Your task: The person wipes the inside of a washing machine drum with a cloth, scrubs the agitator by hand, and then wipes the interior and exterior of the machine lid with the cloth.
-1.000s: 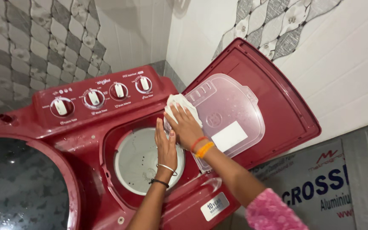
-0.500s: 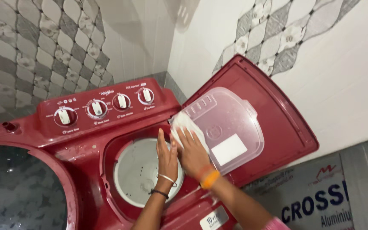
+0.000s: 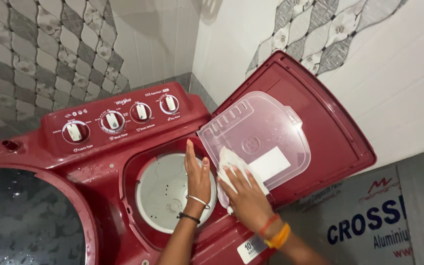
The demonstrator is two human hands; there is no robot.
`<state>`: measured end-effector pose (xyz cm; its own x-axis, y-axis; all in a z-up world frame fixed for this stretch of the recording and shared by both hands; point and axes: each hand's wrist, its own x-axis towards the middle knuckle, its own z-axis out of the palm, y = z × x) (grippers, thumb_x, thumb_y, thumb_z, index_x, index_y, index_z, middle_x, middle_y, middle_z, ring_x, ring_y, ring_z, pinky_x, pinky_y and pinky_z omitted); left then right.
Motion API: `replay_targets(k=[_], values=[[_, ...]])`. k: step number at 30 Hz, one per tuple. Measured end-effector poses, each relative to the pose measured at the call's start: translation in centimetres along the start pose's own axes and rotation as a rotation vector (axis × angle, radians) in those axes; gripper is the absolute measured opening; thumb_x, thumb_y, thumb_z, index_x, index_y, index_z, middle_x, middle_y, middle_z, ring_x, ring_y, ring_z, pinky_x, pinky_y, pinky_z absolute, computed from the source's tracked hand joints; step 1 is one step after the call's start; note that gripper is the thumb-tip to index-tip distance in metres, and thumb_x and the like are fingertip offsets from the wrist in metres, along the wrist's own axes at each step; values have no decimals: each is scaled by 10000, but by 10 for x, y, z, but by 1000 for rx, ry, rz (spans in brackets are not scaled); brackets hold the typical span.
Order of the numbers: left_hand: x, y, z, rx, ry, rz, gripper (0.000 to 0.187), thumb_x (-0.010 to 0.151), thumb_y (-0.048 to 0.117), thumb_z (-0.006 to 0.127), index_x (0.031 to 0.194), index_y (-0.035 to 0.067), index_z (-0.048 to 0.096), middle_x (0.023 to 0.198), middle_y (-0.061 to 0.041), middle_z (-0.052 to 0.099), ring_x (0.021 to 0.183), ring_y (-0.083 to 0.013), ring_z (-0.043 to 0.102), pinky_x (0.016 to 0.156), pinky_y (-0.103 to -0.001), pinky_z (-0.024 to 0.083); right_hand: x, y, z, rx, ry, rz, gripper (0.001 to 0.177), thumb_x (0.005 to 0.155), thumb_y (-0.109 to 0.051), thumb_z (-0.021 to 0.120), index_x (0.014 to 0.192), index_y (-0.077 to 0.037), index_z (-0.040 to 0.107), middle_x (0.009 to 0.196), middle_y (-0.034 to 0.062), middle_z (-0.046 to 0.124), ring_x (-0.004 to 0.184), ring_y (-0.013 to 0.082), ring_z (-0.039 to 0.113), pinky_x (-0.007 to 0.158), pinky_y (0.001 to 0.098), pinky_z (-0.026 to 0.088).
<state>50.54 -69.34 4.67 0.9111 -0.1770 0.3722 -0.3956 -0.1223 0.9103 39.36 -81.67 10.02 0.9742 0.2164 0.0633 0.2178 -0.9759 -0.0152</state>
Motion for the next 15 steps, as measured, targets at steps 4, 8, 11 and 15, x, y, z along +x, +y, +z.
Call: replay_targets(k=[4,8,11,15], values=[[2,10,-4,-4,-1,52,750,1087,429,361,1613,-58,139,1700,-268,178,1577,-410,178,1271,-481,141,25,0,10,-27,140,55,647,845,-171,594,1476,-90,474,1588,177,378,1498,349,305,1219,482,213],[-1,12,-5,26,-30,85,788,1077,462,371,1612,-68,139,1697,-280,169,1578,-423,182,1273,-481,137,89,11,29,71,414,-1,619,920,-197,549,1525,-82,481,1597,207,400,1499,372,338,1245,460,234],[0,10,-2,48,-40,91,799,1075,475,368,1609,-73,138,1692,-280,175,1574,-420,187,1273,-476,142,132,31,31,3,405,-36,622,899,-191,567,1509,-102,476,1585,202,410,1479,371,365,1226,474,261],[-4,2,-2,100,-56,92,783,1085,465,358,1602,-82,143,1696,-283,155,1578,-422,161,1273,-485,126,138,69,17,96,282,112,713,809,-129,619,1503,-127,455,1544,204,440,1411,369,427,1153,475,362]])
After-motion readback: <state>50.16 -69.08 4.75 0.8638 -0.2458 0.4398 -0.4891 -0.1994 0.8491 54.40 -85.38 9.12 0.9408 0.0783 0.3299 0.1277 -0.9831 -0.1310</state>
